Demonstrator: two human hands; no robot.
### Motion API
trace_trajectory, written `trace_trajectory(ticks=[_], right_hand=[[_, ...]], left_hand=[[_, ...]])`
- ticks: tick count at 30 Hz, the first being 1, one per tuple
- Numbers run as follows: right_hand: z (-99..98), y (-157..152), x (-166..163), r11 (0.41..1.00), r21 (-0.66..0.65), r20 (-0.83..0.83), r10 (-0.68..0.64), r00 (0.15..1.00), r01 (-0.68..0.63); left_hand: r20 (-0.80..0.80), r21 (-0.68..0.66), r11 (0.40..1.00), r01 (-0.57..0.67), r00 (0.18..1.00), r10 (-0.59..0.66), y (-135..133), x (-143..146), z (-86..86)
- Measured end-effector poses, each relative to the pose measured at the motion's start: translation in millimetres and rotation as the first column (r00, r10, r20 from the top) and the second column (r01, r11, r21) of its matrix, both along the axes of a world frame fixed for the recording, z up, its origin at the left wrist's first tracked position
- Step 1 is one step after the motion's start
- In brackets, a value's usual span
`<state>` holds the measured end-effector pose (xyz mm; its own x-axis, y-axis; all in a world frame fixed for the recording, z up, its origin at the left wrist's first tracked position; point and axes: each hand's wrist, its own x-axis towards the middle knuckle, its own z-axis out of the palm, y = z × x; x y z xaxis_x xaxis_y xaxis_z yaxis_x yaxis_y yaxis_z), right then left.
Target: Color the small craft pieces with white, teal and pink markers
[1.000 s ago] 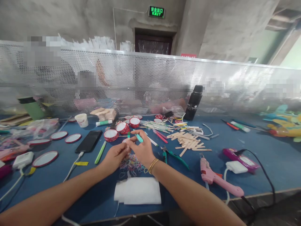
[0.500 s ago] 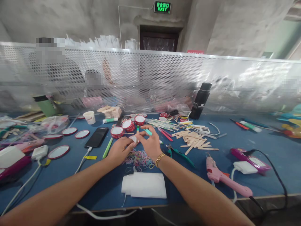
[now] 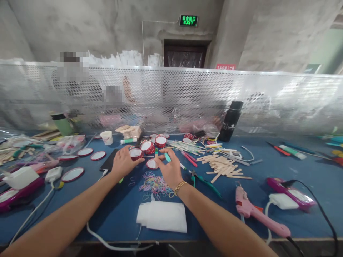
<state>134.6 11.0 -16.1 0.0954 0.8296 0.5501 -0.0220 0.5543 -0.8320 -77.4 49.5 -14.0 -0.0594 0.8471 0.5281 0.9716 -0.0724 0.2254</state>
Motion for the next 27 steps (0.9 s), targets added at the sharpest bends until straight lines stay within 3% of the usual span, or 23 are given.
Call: trace_trajectory(ticks=[8,17,27], right_hand=[[1.3,-1.0,-2.5,0.999,0.035,0.016,-0.006,1.0,0.005],[3.0,-6.9,-3.9,0.999,0.053,0.067,0.002,0.998,-0.005],[1.3,-4.6,-4.2,0.998,0.06,0.102,-0.037,0.994,0.031]], left_hand=[[-0.059,-0.117,0.991,-0.061,0.997,0.055,13.5,-2.8,-2.9],[-0.068,-0.084,0.995,-0.054,0.997,0.048,14.8,-5.3,-3.4],[-0.135,-0.144,0.99,0.002,0.991,-0.021,13.2,-6.5,-0.4]])
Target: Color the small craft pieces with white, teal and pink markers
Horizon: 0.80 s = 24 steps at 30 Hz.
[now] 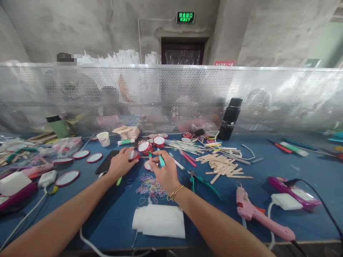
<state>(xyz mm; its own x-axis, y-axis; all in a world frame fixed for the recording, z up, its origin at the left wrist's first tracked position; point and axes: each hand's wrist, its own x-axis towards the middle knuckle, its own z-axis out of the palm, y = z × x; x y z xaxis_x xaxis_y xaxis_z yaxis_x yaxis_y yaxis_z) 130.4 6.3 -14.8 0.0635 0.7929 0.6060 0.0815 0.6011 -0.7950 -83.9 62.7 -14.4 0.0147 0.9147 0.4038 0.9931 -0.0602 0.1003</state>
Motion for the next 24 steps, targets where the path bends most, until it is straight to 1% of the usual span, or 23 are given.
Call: trace_trajectory(ticks=[7,11,19,24], right_hand=[[0.2,-0.9,0.0,1.0,0.015,0.011,0.008,1.0,-0.008],[0.1,-0.2,0.5,1.0,0.019,0.022,-0.004,1.0,0.004],[0.1,0.8,3.1,0.999,0.033,0.033,-0.007,0.999,0.006],[-3.8,4.6,4.1,0.999,0.037,0.04,-0.01,0.999,0.009]], left_hand=[[-0.016,-0.025,1.0,0.012,1.0,-0.012,1.9,0.3,1.0],[-0.015,-0.024,1.0,-0.013,1.0,0.012,-1.8,2.1,3.9],[-0.098,-0.044,0.997,-0.058,0.994,0.053,-14.3,-0.8,12.5],[-0.111,-0.033,0.998,-0.056,0.992,0.052,-13.4,-3.6,15.2]])
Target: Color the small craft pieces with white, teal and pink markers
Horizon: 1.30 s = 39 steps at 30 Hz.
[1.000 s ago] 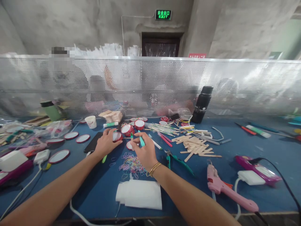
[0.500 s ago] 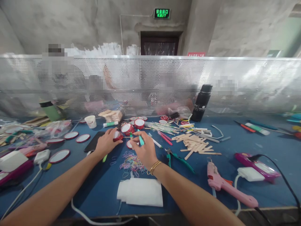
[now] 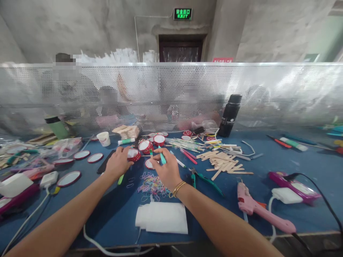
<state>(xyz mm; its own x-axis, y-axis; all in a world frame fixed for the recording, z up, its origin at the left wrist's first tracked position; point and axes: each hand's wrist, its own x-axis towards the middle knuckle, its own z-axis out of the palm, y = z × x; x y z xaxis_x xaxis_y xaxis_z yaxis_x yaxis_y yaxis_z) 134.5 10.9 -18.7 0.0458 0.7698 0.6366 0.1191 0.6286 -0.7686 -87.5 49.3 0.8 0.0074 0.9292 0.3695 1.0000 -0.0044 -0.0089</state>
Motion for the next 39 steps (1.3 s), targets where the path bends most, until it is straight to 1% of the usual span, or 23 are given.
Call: trace_trajectory(ticks=[5,7,9,11,13,15,16,17,18,19,20,21,23,25,26,29,31,33,39], right_hand=[[-2.0,0.2,-1.7,1.0,-0.011,-0.017,0.024,1.0,-0.024],[-1.2,-1.1,-2.8,0.999,-0.023,-0.026,0.04,0.999,-0.041],[0.1,-2.4,-3.6,0.998,-0.033,-0.033,0.045,0.998,-0.046],[1.5,-3.6,-3.9,0.998,-0.046,-0.045,0.047,0.998,-0.049],[2.5,-4.1,-4.0,0.997,-0.056,-0.052,0.041,0.998,-0.044],[2.6,-3.7,-3.8,0.998,-0.056,-0.043,0.026,0.999,-0.029],[2.4,-3.2,-3.5,0.998,-0.054,-0.034,0.019,0.999,-0.02],[2.1,-2.6,-3.1,0.999,-0.051,-0.024,0.011,1.0,-0.012],[1.7,-1.9,-2.5,0.999,-0.047,-0.016,0.004,1.0,-0.005],[1.3,-1.2,-1.8,0.999,-0.045,-0.012,0.0,1.0,0.0],[0.9,-0.5,-1.1,0.999,-0.041,-0.01,-0.005,1.0,0.005],[0.6,0.2,-0.4,0.999,-0.039,-0.011,-0.007,1.0,0.006],[0.1,1.3,0.5,0.999,-0.042,-0.036,0.01,0.999,-0.012],[-0.9,2.3,0.5,0.997,-0.063,-0.076,0.043,0.996,-0.048],[-1.7,2.8,0.1,0.995,-0.078,-0.089,0.057,0.994,-0.064],[-5.0,4.0,-1.7,0.991,-0.108,-0.091,0.069,0.993,-0.079],[-7.2,4.0,-2.7,0.993,-0.099,-0.068,0.065,0.996,-0.072],[-8.4,3.3,-3.1,0.994,-0.087,-0.029,0.063,0.998,-0.066],[-7.2,0.0,-2.5,0.995,-0.091,0.046,0.034,0.998,-0.029]], left_hand=[[0.052,0.039,0.998,0.053,0.997,-0.055,6.3,-3.3,-0.8],[0.075,0.033,0.997,0.068,0.995,-0.07,6.1,-3.7,0.4],[0.072,0.004,0.999,0.049,0.996,-0.049,3.7,-3.4,3.2],[0.042,-0.024,1.0,0.002,0.999,-0.001,-0.4,-2.6,8.1],[0.016,-0.012,0.999,-0.034,0.999,0.034,-5.4,-0.8,14.3],[0.038,0.061,0.998,0.013,0.999,-0.015,-10.5,3.3,19.6],[0.07,0.109,0.992,0.068,0.995,-0.076,-13.1,6.7,21.2],[0.119,0.14,0.979,0.146,0.979,-0.163,-15.9,11.0,21.6],[0.179,0.149,0.958,0.247,0.946,-0.272,-19.0,16.2,20.7],[0.263,0.156,0.931,0.329,0.895,-0.36,-22.4,22.2,18.6],[0.357,0.136,0.902,0.41,0.829,-0.43,-26.1,28.8,15.4],[0.454,0.106,0.869,0.484,0.754,-0.475,-29.9,35.4,11.4],[0.63,0.1,0.814,0.572,0.597,-0.497,-36.8,47.5,2.3],[0.743,0.126,0.765,0.632,0.451,-0.495,-41.3,55.7,-6.1],[0.778,0.139,0.757,0.639,0.402,-0.483,-42.1,58.1,-9.6],[0.855,0.069,0.743,0.666,0.344,-0.388,-40.5,60.0,-17.6],[0.902,0.018,0.731,0.682,0.304,-0.307,-38.3,59.7,-21.1],[0.927,-0.014,0.71,0.704,0.274,-0.254,-37.3,59.6,-23.2],[0.96,-0.014,0.676,0.737,0.198,-0.196,-42.0,62.1,-23.6]])
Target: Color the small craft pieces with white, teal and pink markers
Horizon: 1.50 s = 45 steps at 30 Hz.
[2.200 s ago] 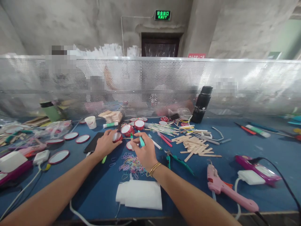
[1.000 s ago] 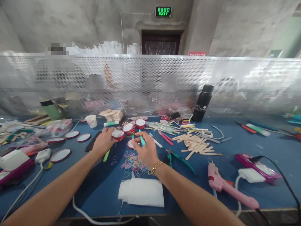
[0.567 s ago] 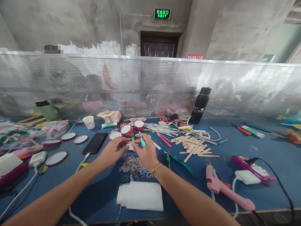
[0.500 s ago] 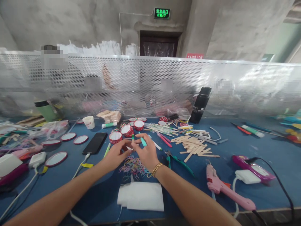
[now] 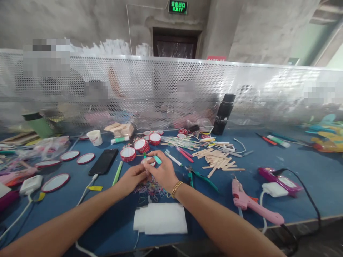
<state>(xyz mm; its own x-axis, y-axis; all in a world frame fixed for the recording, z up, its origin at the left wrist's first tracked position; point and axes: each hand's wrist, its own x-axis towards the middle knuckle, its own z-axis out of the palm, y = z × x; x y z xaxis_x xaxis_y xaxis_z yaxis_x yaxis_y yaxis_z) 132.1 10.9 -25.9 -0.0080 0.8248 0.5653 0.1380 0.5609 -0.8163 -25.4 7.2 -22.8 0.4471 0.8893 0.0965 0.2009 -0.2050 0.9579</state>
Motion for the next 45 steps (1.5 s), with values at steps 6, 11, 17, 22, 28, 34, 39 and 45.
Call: trace_trajectory(ticks=[6,11,17,22,28,34,39,45], right_hand=[[3.7,-1.2,-0.7,0.999,-0.001,0.013,-0.042,0.999,0.042],[9.8,-3.9,2.7,0.998,-0.031,-0.116,-0.061,0.991,0.058],[16.9,-10.1,7.3,0.998,0.013,-0.155,-0.056,0.986,0.059],[18.1,-13.1,8.5,0.993,0.077,-0.064,-0.09,0.994,0.094],[22.3,-18.8,6.5,0.966,0.194,0.102,-0.191,0.976,0.169],[21.5,-18.4,5.0,0.958,0.207,0.126,-0.228,0.965,0.2],[18.5,-14.8,2.9,0.954,0.214,0.146,-0.242,0.959,0.208],[17.7,-14.0,2.5,0.934,0.25,0.202,-0.307,0.93,0.254]], left_hand=[[0.087,-0.061,0.998,-0.01,0.996,0.015,-4.9,5.7,-1.6],[0.21,-0.057,0.998,-0.021,0.977,0.033,-6.3,6.9,0.8],[0.2,-0.065,0.995,-0.073,0.976,0.084,-4.5,6.3,0.6],[0.183,-0.019,0.997,-0.074,0.98,0.076,-3.8,6.0,-1.0],[0.153,0.022,0.998,-0.065,0.986,0.061,-2.8,4.4,-7.7],[0.115,0.051,0.996,-0.074,0.991,0.067,1.1,2.0,-12.9],[0.111,0.047,0.996,-0.073,0.992,0.068,1.7,1.7,-13.3],[0.114,0.047,0.997,-0.065,0.992,0.06,1.6,1.5,-14.3]])
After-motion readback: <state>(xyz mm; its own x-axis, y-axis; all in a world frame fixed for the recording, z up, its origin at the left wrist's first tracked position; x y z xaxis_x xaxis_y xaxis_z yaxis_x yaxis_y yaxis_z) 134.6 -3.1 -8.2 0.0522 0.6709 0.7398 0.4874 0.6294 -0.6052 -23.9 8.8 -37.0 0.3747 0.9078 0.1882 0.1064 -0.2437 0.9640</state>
